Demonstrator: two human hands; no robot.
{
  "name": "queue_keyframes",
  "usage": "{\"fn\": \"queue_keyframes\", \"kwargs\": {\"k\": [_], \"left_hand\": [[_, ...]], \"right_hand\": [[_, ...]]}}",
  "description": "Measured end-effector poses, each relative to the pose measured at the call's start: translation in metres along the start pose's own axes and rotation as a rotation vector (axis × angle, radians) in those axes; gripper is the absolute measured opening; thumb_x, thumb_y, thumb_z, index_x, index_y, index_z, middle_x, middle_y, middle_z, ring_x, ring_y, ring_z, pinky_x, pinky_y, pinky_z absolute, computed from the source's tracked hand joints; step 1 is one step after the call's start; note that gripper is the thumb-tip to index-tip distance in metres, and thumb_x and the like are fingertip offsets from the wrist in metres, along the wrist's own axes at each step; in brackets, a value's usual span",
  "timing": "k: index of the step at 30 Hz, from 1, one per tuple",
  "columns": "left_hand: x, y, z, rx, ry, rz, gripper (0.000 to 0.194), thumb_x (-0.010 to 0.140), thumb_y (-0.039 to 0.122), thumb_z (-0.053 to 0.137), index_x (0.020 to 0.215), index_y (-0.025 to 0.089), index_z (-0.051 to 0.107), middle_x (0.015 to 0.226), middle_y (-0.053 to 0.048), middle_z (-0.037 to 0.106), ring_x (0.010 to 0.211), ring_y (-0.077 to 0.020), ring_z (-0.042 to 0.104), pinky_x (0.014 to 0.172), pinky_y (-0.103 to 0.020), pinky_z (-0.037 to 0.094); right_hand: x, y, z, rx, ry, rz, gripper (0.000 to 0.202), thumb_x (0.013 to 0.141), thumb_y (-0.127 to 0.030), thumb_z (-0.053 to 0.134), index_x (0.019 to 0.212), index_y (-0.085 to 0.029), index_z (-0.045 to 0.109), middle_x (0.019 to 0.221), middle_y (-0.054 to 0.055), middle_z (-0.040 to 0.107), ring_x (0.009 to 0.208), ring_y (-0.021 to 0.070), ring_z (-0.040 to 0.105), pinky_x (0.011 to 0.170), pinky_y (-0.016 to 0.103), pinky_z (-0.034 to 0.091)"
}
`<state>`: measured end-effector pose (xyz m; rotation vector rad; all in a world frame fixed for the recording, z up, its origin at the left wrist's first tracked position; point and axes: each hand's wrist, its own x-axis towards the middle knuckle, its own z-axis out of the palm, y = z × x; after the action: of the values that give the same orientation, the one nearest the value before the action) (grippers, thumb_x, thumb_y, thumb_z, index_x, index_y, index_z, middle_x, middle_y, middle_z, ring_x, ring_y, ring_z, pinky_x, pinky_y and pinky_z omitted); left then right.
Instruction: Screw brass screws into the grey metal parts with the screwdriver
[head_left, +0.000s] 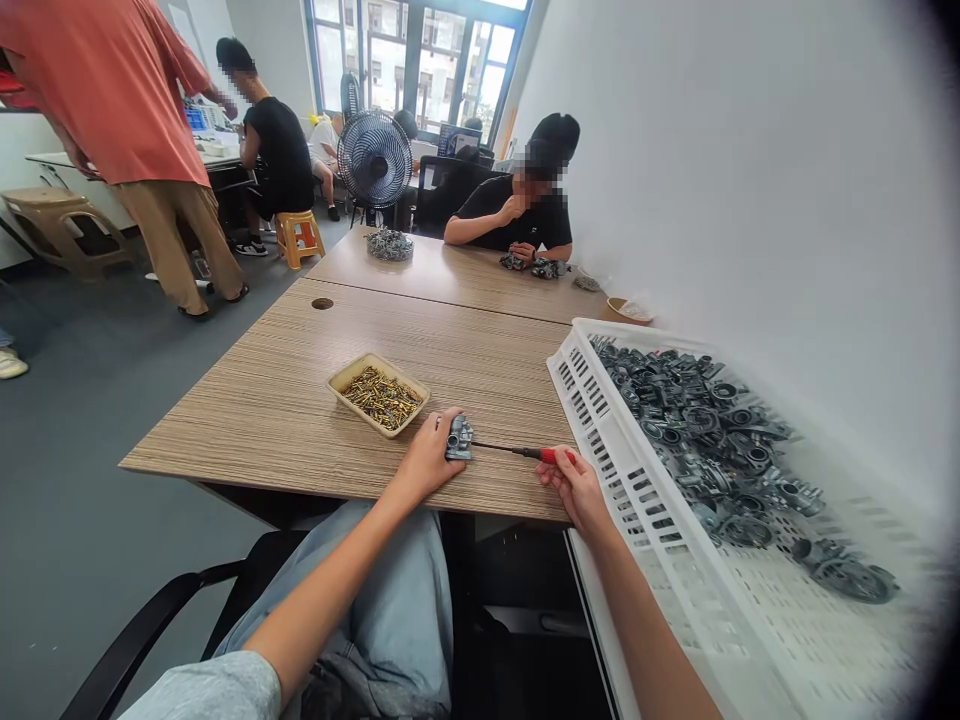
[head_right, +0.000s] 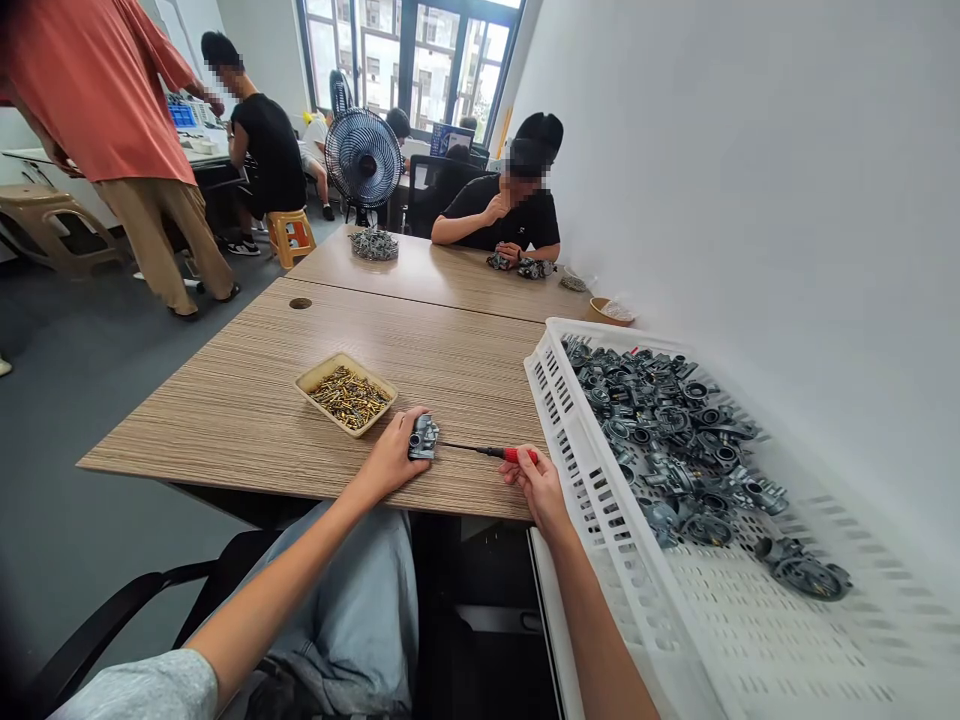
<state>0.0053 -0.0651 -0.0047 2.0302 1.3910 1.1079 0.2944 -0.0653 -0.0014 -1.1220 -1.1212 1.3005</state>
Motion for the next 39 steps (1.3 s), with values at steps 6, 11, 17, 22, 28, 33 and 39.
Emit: {"fn": "queue_keyframes", "kwargs": {"k": [6,11,17,22,28,33,39], "left_hand": [[-0.0003,-0.0006,-0.0002,0.01,-0.006,-0.007,0.081,0.074,0.012,0.07,0.148,0.025,0.039,0.126,-0.009,0.055,0.115,-0.026,0.058,0.105,-0.04,0.05],[-0.0005,0.0004,-0.0005,0.006,-0.004,-0.009,0.08,0.074,0.012,0.069,0.147,0.024,0.04,0.124,-0.009,0.055,0.113,-0.0257,0.058,0.103,-0.04,0.05],[-0.0006,0.0004,0.0,0.003,-0.001,-0.01,0.079,0.074,0.012,0.069,0.147,0.023,0.04,0.123,-0.009,0.055,0.113,-0.0259,0.058,0.103,-0.041,0.05],[-0.0004,0.0,-0.0001,0.005,-0.002,-0.003,0.079,0.074,0.012,0.069,0.147,0.023,0.039,0.123,-0.009,0.055,0.114,-0.026,0.058,0.103,-0.041,0.05],[-0.0004,0.0016,-0.0015,0.001,-0.008,-0.004,0.079,0.074,0.011,0.069,0.147,0.023,0.04,0.123,-0.009,0.055,0.114,-0.0259,0.058,0.103,-0.041,0.05],[-0.0003,0.0021,-0.0015,-0.009,-0.003,-0.008,0.08,0.073,0.012,0.071,0.147,0.024,0.04,0.124,-0.009,0.055,0.115,-0.0261,0.058,0.104,-0.041,0.05],[-0.0005,0.0011,-0.001,-0.009,-0.004,-0.009,0.08,0.075,0.013,0.07,0.147,0.024,0.04,0.126,-0.009,0.055,0.118,-0.0264,0.058,0.105,-0.041,0.049]], "right_hand": [[-0.0003,-0.0023,0.0011,-0.023,-0.002,-0.011,0.041,0.082,-0.062,0.08,0.086,-0.021,0.072,0.074,0.005,0.072,0.064,0.0167,0.063,0.06,0.028,0.051],[-0.0009,-0.0033,0.0018,-0.031,-0.003,-0.012,0.041,0.082,-0.062,0.08,0.086,-0.022,0.073,0.074,0.005,0.072,0.063,0.0165,0.064,0.06,0.028,0.052],[-0.0005,-0.0019,0.0013,-0.031,-0.006,-0.014,0.04,0.083,-0.061,0.08,0.086,-0.022,0.072,0.075,0.005,0.072,0.065,0.0165,0.063,0.062,0.028,0.052],[-0.0006,-0.0012,0.0011,-0.027,-0.006,-0.013,0.039,0.083,-0.06,0.081,0.086,-0.022,0.072,0.075,0.005,0.072,0.066,0.0168,0.063,0.062,0.028,0.051],[-0.0006,-0.0015,0.0018,-0.034,0.001,-0.018,0.04,0.082,-0.061,0.081,0.087,-0.021,0.074,0.074,0.005,0.071,0.066,0.0173,0.064,0.062,0.029,0.052],[-0.0007,-0.0018,0.0019,-0.039,-0.003,-0.014,0.042,0.082,-0.062,0.081,0.086,-0.021,0.073,0.074,0.005,0.072,0.065,0.0172,0.063,0.062,0.029,0.052],[-0.0022,-0.0043,0.0026,-0.033,-0.004,-0.004,0.04,0.082,-0.061,0.081,0.086,-0.022,0.073,0.075,0.005,0.072,0.064,0.0167,0.063,0.063,0.029,0.052]]}}
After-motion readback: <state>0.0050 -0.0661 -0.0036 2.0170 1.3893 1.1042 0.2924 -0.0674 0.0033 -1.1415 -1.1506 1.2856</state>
